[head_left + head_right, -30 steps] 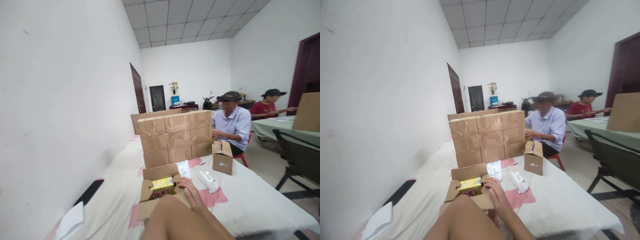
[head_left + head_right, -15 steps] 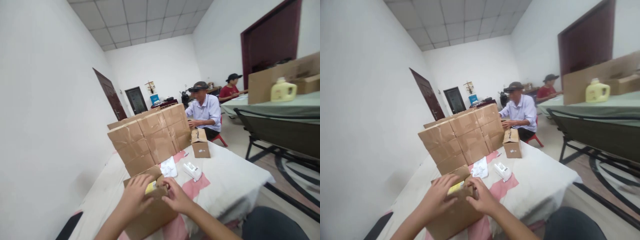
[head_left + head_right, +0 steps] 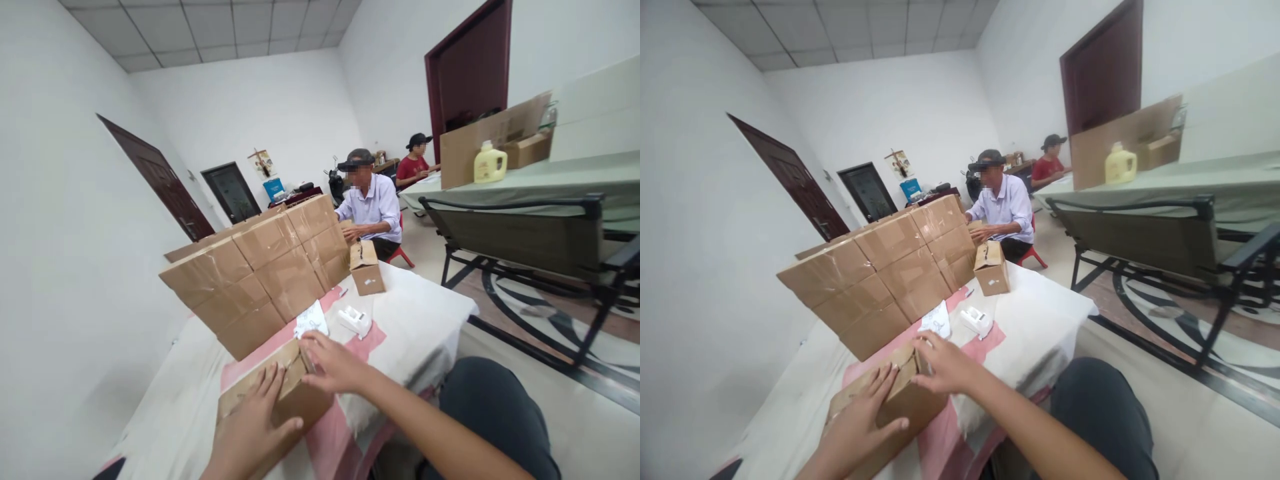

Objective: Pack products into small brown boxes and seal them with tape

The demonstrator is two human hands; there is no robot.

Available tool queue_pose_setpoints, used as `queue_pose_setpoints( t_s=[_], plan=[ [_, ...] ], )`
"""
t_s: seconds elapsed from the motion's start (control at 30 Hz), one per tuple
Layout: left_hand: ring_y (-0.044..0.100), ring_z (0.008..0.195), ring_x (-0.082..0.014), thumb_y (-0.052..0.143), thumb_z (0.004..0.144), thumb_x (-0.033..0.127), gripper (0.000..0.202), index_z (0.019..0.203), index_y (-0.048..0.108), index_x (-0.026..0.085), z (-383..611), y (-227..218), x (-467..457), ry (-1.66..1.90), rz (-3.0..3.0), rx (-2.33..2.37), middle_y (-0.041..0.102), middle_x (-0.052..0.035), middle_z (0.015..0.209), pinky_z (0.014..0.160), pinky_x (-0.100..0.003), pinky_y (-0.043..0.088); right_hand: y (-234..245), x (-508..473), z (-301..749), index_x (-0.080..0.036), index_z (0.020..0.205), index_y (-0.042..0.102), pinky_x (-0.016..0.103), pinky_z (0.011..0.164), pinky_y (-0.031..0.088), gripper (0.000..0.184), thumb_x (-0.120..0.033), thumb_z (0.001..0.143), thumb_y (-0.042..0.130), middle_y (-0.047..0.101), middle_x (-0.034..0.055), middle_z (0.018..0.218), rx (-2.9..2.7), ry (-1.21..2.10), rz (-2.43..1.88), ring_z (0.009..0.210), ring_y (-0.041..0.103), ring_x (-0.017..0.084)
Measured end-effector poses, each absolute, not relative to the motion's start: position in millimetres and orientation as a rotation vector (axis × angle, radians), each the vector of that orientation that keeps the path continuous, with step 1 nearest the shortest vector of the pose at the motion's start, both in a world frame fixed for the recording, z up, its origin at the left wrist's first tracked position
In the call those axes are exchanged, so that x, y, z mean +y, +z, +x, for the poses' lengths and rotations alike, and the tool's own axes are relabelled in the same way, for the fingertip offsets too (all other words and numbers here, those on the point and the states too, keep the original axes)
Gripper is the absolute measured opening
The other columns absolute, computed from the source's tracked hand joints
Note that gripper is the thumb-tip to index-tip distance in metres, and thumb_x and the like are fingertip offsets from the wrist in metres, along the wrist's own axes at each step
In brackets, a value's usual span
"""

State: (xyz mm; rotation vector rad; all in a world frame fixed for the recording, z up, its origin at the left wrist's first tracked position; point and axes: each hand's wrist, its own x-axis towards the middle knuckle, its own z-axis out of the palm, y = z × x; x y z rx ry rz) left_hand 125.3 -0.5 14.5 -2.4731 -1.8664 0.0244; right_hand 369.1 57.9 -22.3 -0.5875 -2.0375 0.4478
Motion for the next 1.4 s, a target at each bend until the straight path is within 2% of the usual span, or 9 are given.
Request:
queue_pose_setpoints(
  t_s=[0.17,0.3,0.4,0.5,0.63,0.73,0.97,1.03,1.4],
  plan=[
    [0.032,0.152,-0.0351,0.048,0.092,0.051,0.071,0.154,0.042,0.017,120,2,3,-0.097,-2.42,-1.787,0.039,-0.0116,0.162,0.121,-0.055,0.035,9,97,415,-0.018,0.103,0.066,0.038,0.096,0.048,0.018,-0.032,0.097,0.057,0.068,0.009,0.108,-1.774,0.511,-0.974,0.105,0.063,0.024],
    [0.041,0.147,-0.0397,0.058,0.089,0.046,0.068,0.151,0.047,0.021,137,9,-9,-0.341,-2.405,-1.487,0.053,-0.013,0.153,0.118,-0.06,0.036,-5,133,460,-0.018,0.079,0.061,0.032,0.077,0.046,0.034,-0.04,0.102,0.047,0.066,0.0039,0.078,-1.633,0.63,-1.211,0.078,0.062,0.02],
    [0.053,0.14,-0.0277,0.06,0.092,0.025,0.053,0.144,0.05,0.03,187,0,-19,-0.704,-2.509,-0.997,0.066,-0.0053,0.14,0.115,-0.045,0.042,-29,148,480,-0.019,0.07,0.056,0.028,0.072,0.043,0.046,-0.049,0.102,0.045,0.062,0.0021,0.069,-1.555,0.711,-1.341,0.071,0.059,0.018],
    [0.057,0.135,-0.0255,0.057,0.095,0.024,0.043,0.137,0.055,0.025,255,-24,4,-0.829,-2.661,-0.938,0.066,-0.0079,0.138,0.112,-0.042,0.045,-42,159,484,-0.018,0.073,0.056,0.027,0.074,0.042,0.047,-0.053,0.102,0.044,0.063,0.0017,0.072,-1.49,0.771,-1.42,0.076,0.059,0.017],
    [0.026,0.153,-0.0411,0.069,0.086,0.047,0.077,0.15,0.043,0.013,317,-59,85,-0.737,-2.642,-1.583,0.027,-0.0198,0.167,0.122,-0.056,0.032,-43,173,482,-0.016,0.084,0.059,0.028,0.074,0.043,0.045,-0.053,0.103,0.044,0.065,0.0029,0.076,-1.432,0.871,-1.498,0.074,0.06,0.016],
    [0.016,0.155,-0.0453,0.074,0.081,0.055,0.092,0.156,0.035,0.019,332,-77,135,-0.76,-2.599,-1.809,0.008,-0.0179,0.171,0.121,-0.06,0.027,-43,179,479,-0.014,0.087,0.061,0.026,0.067,0.043,0.046,-0.053,0.103,0.042,0.066,0.0029,0.07,-1.402,0.976,-1.531,0.064,0.059,0.014],
    [0.031,0.151,-0.0415,0.076,0.076,0.058,0.113,0.162,0.013,0.017,332,-101,155,-0.973,-2.53,-2.023,0.015,-0.0252,0.168,0.119,-0.052,0.034,-43,191,467,-0.015,0.087,0.058,0.02,0.048,0.038,0.013,-0.022,0.087,0.069,0.065,0.0002,0.057,-1.293,1.157,-1.627,0.047,0.056,0.011],
    [0.034,0.149,-0.0411,0.077,0.075,0.058,0.116,0.161,0.013,0.016,332,-104,154,-1.009,-2.521,-2.009,0.022,-0.0263,0.164,0.118,-0.05,0.035,-36,192,463,-0.016,0.092,0.057,0.019,0.044,0.034,0.021,-0.014,0.08,0.073,0.063,-0.0025,0.054,-1.259,1.175,-1.625,0.044,0.054,0.011],
    [0.05,0.133,-0.0397,0.078,0.069,0.06,0.114,0.16,0.024,0.017,331,-101,150,-0.988,-2.385,-1.965,0.042,-0.0227,0.149,0.109,-0.049,0.042,-36,115,481,-0.015,0.08,0.062,0.02,0.044,0.032,0.013,-0.01,0.068,0.066,0.058,-0.0043,0.049,-1.236,1.068,-1.643,0.044,0.047,0.009]
  ],
)
